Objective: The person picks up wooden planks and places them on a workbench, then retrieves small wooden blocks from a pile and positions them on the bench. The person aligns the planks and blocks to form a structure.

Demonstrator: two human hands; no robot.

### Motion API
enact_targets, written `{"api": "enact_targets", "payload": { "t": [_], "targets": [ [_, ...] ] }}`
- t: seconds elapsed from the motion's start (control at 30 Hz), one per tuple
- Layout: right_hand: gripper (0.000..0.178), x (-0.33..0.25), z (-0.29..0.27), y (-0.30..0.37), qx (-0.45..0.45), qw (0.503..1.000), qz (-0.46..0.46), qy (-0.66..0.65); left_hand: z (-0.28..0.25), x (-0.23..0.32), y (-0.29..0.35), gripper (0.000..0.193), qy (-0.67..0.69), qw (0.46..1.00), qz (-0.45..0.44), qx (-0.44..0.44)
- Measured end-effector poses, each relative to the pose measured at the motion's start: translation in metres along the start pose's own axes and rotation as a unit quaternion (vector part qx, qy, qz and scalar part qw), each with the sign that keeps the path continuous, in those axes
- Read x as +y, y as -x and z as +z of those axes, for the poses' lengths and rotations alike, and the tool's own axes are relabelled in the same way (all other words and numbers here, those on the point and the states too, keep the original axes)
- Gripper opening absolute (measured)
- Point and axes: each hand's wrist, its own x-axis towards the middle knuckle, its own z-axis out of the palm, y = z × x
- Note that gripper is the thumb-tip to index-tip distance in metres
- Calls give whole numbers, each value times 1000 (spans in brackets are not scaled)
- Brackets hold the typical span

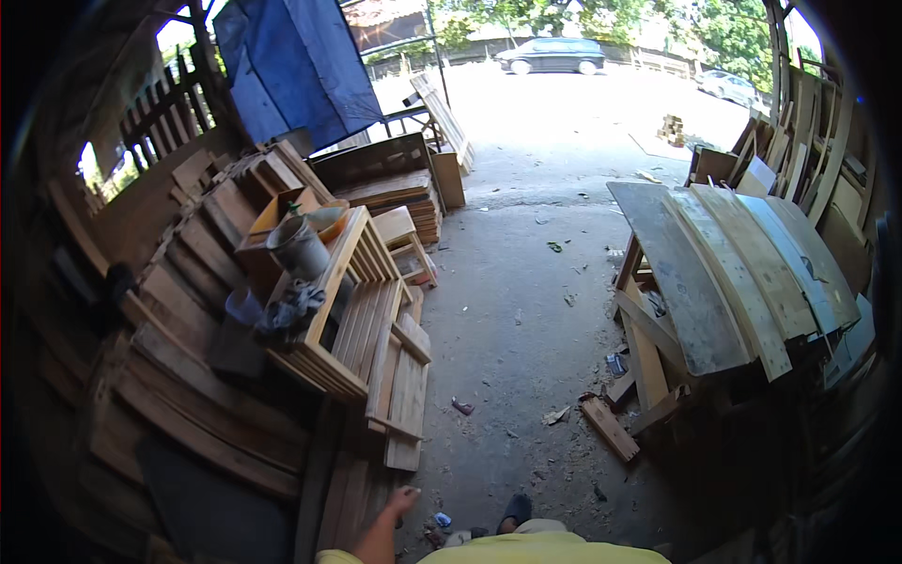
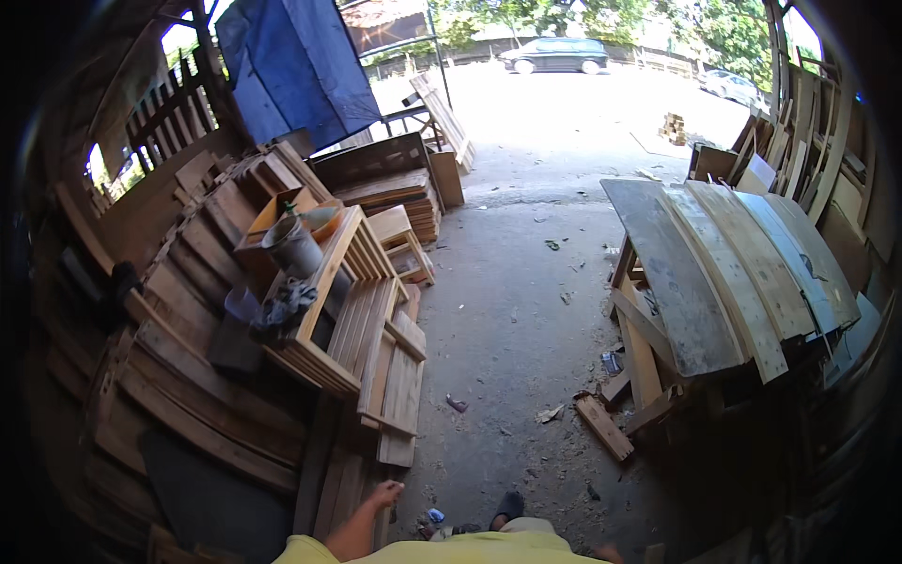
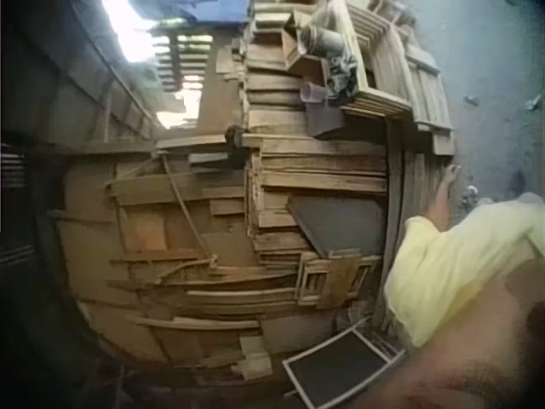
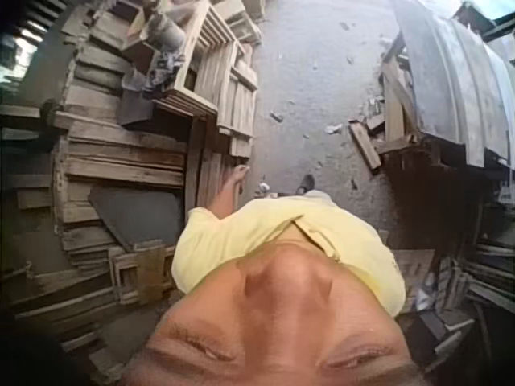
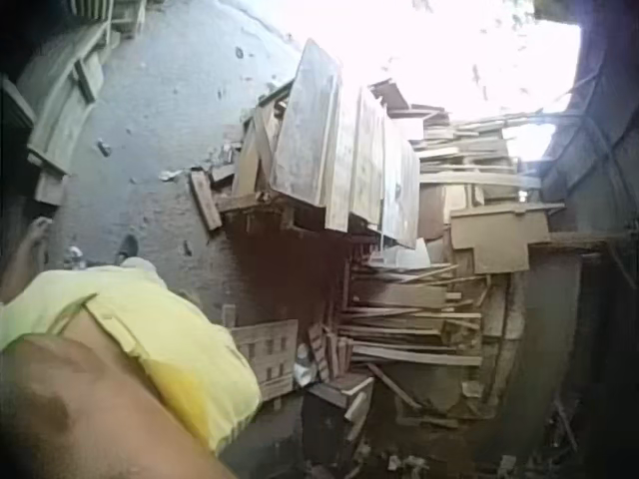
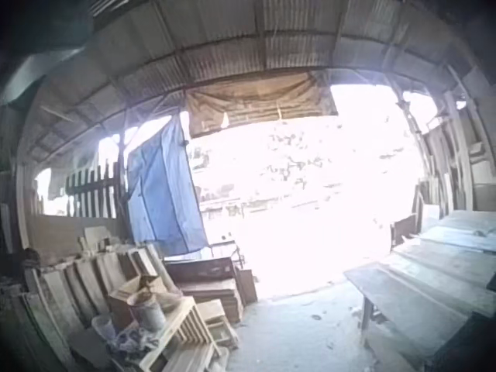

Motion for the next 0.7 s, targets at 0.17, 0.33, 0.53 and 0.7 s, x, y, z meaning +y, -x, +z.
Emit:
{"api": "enact_targets", "payload": {
  "t": [0.17, 0.33, 0.53, 0.7],
  "targets": [
    [29, -359, -106, -12, 98, 930, -306, -180, 8, 10, -70, 55, -76, 971, -186, -132],
    [33, -572, -215, -110, 133, 914, -329, -194, -28, 83, -179, 49, -158, 940, -284, -106],
    [31, -605, -264, -211, 84, 995, 8, -56, -124, 292, -436, 47, -87, 938, -332, -46],
    [35, -618, -270, -278, 89, 969, 97, -207, -182, 578, -671, 36, -39, 996, -80, -12]
  ]
}}
